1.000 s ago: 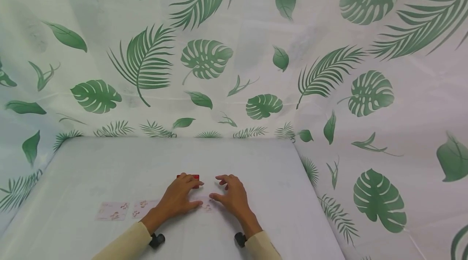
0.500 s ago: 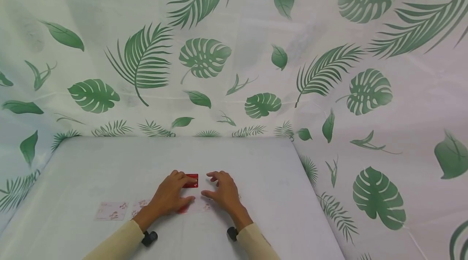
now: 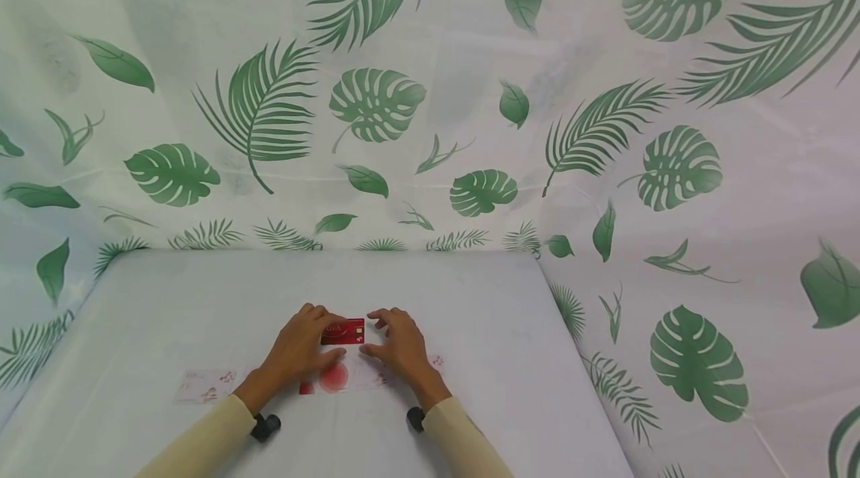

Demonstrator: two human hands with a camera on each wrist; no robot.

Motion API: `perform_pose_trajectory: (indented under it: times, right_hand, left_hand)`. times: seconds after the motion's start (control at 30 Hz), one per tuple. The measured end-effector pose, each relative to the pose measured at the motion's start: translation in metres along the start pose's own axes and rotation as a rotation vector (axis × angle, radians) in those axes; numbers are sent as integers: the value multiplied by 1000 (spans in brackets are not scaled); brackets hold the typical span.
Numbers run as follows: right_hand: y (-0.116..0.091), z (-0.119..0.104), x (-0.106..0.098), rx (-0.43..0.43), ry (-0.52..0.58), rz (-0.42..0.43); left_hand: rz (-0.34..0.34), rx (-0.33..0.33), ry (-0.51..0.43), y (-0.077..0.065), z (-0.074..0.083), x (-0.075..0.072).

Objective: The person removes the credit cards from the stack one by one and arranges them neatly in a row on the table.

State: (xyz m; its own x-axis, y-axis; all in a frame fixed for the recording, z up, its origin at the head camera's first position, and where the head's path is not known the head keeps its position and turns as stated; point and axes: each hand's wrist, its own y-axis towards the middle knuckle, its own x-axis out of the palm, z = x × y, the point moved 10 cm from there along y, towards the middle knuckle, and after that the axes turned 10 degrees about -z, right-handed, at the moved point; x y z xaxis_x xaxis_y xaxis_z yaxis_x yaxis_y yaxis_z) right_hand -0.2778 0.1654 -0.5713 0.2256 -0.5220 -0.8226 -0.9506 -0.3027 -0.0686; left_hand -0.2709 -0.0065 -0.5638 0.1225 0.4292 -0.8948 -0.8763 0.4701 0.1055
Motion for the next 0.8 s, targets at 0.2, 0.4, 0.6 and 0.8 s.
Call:
perform_pose_trajectory:
  times: [0.2,0.4,0.6,0.8]
  right_hand:
    - [7,-3,6,27,10,-19]
    - [14,-2,12,46,10,-39]
    - [21,-3,17,43,-13,-58]
    - [26,-6,17,52,-43,-70]
  left_hand:
    - [-11,-46,20,2,-10,1]
    - [-20,-62,45,4,-20,1]
    - [-23,-64,28,5,-28,0]
    - [-46,-73,27,9,-32,2]
